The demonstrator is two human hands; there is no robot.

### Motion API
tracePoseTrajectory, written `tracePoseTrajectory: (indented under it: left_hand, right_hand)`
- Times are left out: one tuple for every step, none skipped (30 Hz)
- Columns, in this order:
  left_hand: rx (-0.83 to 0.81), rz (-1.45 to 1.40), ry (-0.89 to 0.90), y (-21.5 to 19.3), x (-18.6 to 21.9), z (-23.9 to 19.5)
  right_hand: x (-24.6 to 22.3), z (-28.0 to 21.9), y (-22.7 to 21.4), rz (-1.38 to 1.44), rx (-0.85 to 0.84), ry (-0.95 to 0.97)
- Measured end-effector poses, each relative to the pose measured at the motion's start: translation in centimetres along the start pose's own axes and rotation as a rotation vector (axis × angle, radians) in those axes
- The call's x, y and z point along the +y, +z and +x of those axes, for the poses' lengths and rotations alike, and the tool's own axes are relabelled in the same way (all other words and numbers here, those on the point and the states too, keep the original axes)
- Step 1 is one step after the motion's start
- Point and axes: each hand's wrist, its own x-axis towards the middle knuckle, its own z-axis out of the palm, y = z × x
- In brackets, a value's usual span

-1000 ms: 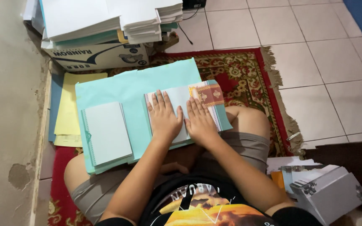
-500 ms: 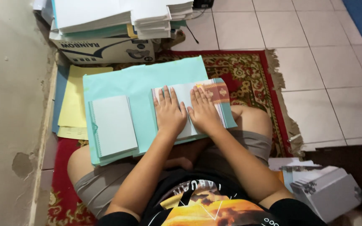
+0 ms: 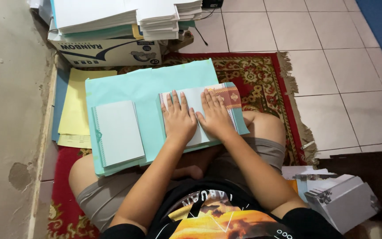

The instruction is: Organize and flatten notebooks by pressing them down and flipping through pages on a blue mat.

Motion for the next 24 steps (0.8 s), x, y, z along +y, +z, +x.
tracePoseTrajectory:
  left_hand:
    - [0.001,0.001,0.000,-0.2,0.0,0.0]
    - [-0.016,-0.015,-0.009,-0.3,0.1,-0.1]
    - [-0.033,-0.031,-0.019,-0.5,0.1,-0.1]
    - [-0.038,-0.031,-0.016,-0.3,0.1,-0.2]
    - [-0.033,-0.023,-0.022,-0.2,0.1,-0.2]
    - [-0.027,-0.016,-0.027,0.0,0.0,-0.1]
    - [-0.031,-0.016,-0.024,-0.6,0.2,-0.3]
    - [-0.027,-0.013,-0.059,-1.1,0.4,-0.3]
    - [-0.023,-0.011,-0.094,-1.5,0.6,-0.4]
    - [-0.024,-0.012,-0.095,-1.5,0.6,-0.3]
    - [-0.030,-0.005,-0.098,-1.4,0.6,-0.2]
    - [-0.037,0.003,-0.099,-1.3,0.5,-0.1]
    - [-0.038,0.005,-0.099,-1.0,0.6,-0.3]
    - [-0.016,0.023,-0.091,-0.8,0.5,-0.3]
    - [0.006,0.041,-0.083,-0.7,0.5,-0.2]
    - [0.015,0.044,-0.084,-0.7,0.5,-0.2]
    - [0.024,0.047,-0.080,-0.8,0.5,-0.3]
    - [0.034,0.051,-0.075,-0.8,0.6,-0.3]
    - [0.044,0.054,-0.073,-0.5,0.4,-0.2]
    - [0.049,0.051,-0.072,-0.2,0.2,-0.2]
    - [0.055,0.048,-0.070,0.2,0.1,-0.2]
    - [0.055,0.046,-0.068,0.2,0.0,-0.1]
    - [0.057,0.045,-0.068,0.2,0.0,-0.1]
    - [0.054,0.043,-0.069,0.3,0.0,-0.2]
  right_hand:
    - [-0.1,0.0,-0.3,0.000,0.002,-0.001]
    - [-0.2,0.0,-0.5,0.028,0.005,-0.001]
    - [-0.3,0.0,-0.7,0.055,0.009,-0.001]
    - [-0.3,-0.4,-0.6,0.057,0.007,0.003]
    - [-0.2,-0.8,-0.4,0.040,0.025,-0.014]
    - [-0.2,-1.1,-0.2,0.022,0.045,-0.032]
    - [-0.4,-1.7,-0.4,0.023,0.043,-0.028]
    - [-0.6,-2.2,-0.6,0.013,0.049,-0.037]
    - [-0.7,-2.7,-0.7,0.004,0.054,-0.047]
    - [-0.6,-2.5,-0.5,0.003,0.052,-0.048]
    - [-0.4,-2.4,-0.3,0.014,0.057,-0.049]
    - [-0.3,-2.2,0.0,0.027,0.063,-0.049]
    - [-0.1,-2.1,0.0,0.029,0.062,-0.048]
    - [0.0,-1.5,0.0,0.017,0.047,-0.035]
    - [0.1,-1.0,0.0,0.005,0.031,-0.022]
    - [0.3,-0.2,0.1,0.005,0.039,-0.027]
    - [0.5,0.5,0.2,0.004,0.053,-0.028]
    - [0.7,1.1,0.2,0.003,0.070,-0.027]
    - [0.7,1.6,0.4,0.002,0.079,-0.031]
    - [0.9,1.8,0.6,0.003,0.075,-0.032]
    - [1.0,2.0,0.8,0.004,0.071,-0.033]
    - [0.9,1.8,0.4,0.002,0.071,-0.031]
    - [0.8,1.6,0.1,-0.002,0.062,-0.035]
    - [0.6,1.1,-0.1,-0.006,0.047,-0.037]
